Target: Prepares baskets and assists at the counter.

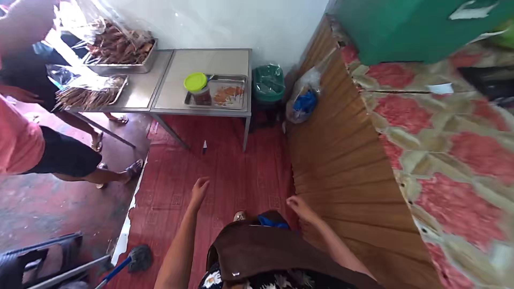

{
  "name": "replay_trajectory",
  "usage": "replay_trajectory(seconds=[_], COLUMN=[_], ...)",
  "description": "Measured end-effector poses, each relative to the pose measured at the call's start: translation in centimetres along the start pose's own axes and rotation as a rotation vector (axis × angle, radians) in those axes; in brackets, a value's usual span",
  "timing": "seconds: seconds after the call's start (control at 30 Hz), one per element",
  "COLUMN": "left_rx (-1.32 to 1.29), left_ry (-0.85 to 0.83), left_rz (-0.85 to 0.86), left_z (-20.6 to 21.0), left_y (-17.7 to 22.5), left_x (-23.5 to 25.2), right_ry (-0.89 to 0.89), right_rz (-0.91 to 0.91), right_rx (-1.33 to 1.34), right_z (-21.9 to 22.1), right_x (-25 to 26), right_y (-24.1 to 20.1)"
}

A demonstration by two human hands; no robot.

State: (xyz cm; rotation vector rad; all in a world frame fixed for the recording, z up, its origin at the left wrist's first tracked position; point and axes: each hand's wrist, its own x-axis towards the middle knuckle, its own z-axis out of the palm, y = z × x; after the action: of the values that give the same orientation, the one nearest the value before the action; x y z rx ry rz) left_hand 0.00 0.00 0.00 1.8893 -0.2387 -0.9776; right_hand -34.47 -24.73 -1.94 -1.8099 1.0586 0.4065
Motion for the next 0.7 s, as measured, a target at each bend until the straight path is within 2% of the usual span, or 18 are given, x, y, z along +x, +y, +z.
replay_trajectory(seconds=[0.07, 0.13, 0.23, 0.3, 0.37, 0.4, 0.43, 0.47, 0.5, 0.57, 0.63, 0.7], left_rx=[0.068, 0.151, 0.289, 0.269, 0.081, -0.051, -0.175, -0.268, -0.316, -0.311, -0.232, -0.221], left_ry=[-0.093, -0.16, -0.247, -0.22, -0.064, 0.084, 0.249, 0.391, 0.487, 0.584, 0.589, 0.568], left_rz=[0.128, 0.171, 0.055, -0.094, -0.25, -0.366, -0.511, -0.656, -0.788, -0.955, -0.95, -0.864], left_z=[2.6, 5.2, 7.8, 8.5, 9.0, 9.5, 10.2, 11.2, 12.1, 13.6, 15.0, 16.2], left_y=[5.4, 7.9, 7.3, 3.7, -2.7, -5.7, -6.8, -5.9, -3.3, 0.3, 0.7, 2.1], left_x=[3.6, 6.5, 10.5, 12.6, 12.9, 12.2, 10.9, 9.1, 7.7, 7.3, 7.9, 9.0], right_ry=[0.116, 0.148, 0.13, 0.141, 0.152, 0.151, 0.149, 0.153, 0.163, 0.197, 0.244, 0.296], right_rz=[0.042, 0.083, 0.102, 0.094, 0.083, 0.089, 0.098, 0.113, 0.129, 0.156, 0.198, 0.233], right_rx=[0.07, 0.082, 0.077, 0.136, 0.143, 0.115, 0.084, 0.052, 0.029, 0.04, 0.092, 0.146], right_z=[-4.1, -8.3, -15.0, -19.6, -24.4, -26.9, -29.4, -31.8, -34.0, -38.0, -40.9, -42.5], right_x=[3.6, 7.8, 15.8, 21.8, 28.2, 31.3, 34.1, 36.6, 39.0, 43.7, 47.9, 52.0], right_y=[-2.2, -4.1, -6.9, -9.3, -11.3, -12.5, -13.8, -14.8, -15.8, -17.8, -18.9, -19.4])
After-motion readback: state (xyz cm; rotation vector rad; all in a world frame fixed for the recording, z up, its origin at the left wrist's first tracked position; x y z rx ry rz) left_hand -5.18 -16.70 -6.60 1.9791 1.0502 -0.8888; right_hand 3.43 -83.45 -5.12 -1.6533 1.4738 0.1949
